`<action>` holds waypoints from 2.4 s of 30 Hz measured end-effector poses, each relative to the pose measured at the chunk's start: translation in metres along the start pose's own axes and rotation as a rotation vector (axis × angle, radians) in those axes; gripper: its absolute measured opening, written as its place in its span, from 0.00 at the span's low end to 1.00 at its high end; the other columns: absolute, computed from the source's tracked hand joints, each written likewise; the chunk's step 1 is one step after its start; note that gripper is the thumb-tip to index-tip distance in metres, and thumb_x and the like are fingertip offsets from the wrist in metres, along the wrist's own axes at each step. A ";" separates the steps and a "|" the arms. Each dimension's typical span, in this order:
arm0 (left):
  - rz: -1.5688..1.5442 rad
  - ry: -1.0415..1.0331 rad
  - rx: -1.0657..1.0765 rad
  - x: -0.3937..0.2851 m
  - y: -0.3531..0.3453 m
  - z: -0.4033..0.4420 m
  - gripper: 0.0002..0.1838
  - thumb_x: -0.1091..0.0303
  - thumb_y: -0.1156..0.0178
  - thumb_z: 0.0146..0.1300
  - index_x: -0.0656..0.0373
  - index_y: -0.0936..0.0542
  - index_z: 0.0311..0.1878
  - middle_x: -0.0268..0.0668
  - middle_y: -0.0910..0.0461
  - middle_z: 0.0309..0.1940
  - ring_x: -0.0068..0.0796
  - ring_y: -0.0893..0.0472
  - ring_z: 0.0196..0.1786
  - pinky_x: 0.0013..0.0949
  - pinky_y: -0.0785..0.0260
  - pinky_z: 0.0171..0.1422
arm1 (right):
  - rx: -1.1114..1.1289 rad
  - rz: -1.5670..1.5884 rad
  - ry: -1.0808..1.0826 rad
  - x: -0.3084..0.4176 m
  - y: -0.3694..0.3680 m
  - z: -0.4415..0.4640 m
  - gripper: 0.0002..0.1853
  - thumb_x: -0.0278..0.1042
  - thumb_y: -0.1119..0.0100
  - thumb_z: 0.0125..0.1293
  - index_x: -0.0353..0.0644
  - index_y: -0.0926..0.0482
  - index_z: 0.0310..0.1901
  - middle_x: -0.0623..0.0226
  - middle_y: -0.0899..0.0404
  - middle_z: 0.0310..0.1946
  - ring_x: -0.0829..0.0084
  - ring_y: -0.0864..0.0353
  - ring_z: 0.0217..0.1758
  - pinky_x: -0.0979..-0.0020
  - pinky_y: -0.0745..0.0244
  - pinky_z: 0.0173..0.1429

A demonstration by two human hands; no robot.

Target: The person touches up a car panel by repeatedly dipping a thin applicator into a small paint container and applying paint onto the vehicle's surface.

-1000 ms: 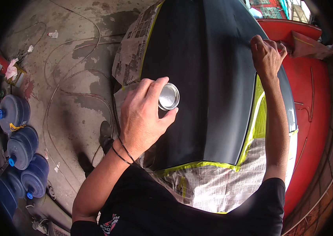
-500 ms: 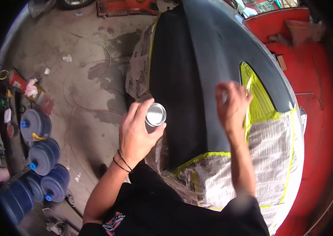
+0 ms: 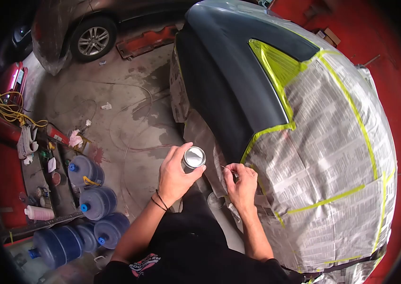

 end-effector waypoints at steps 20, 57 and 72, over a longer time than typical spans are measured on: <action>0.055 -0.009 -0.005 -0.033 -0.086 -0.013 0.38 0.66 0.10 0.62 0.60 0.12 0.76 0.39 0.12 0.53 0.35 0.11 0.56 0.39 0.17 0.65 | -0.067 0.209 -0.182 -0.072 0.059 -0.063 0.06 0.35 0.20 0.79 0.45 0.06 0.49 0.65 0.04 0.45 0.58 0.07 0.54 0.56 0.21 0.68; 0.001 -0.075 -0.134 -0.051 -0.131 0.108 0.37 0.65 0.12 0.62 0.60 0.13 0.74 0.45 0.11 0.59 0.50 0.08 0.61 0.48 0.15 0.67 | -0.032 0.243 0.162 -0.033 0.138 0.175 0.06 0.29 0.20 0.79 0.39 0.06 0.51 0.60 0.03 0.54 0.58 0.06 0.59 0.58 0.11 0.67; 0.076 -0.214 -0.130 -0.067 -0.107 0.198 0.36 0.65 0.13 0.59 0.59 0.13 0.72 0.46 0.11 0.59 0.55 0.08 0.59 0.51 0.13 0.63 | 0.109 0.037 0.442 0.041 0.096 0.272 0.05 0.29 0.22 0.76 0.39 0.08 0.48 0.60 0.04 0.62 0.55 0.10 0.67 0.56 0.12 0.71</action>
Point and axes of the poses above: each hand's wrist, its own z-axis towards the middle knuckle, its own y-axis out of the back of the hand, x = y × z, the point moved 7 cm from there along z, towards the middle knuckle
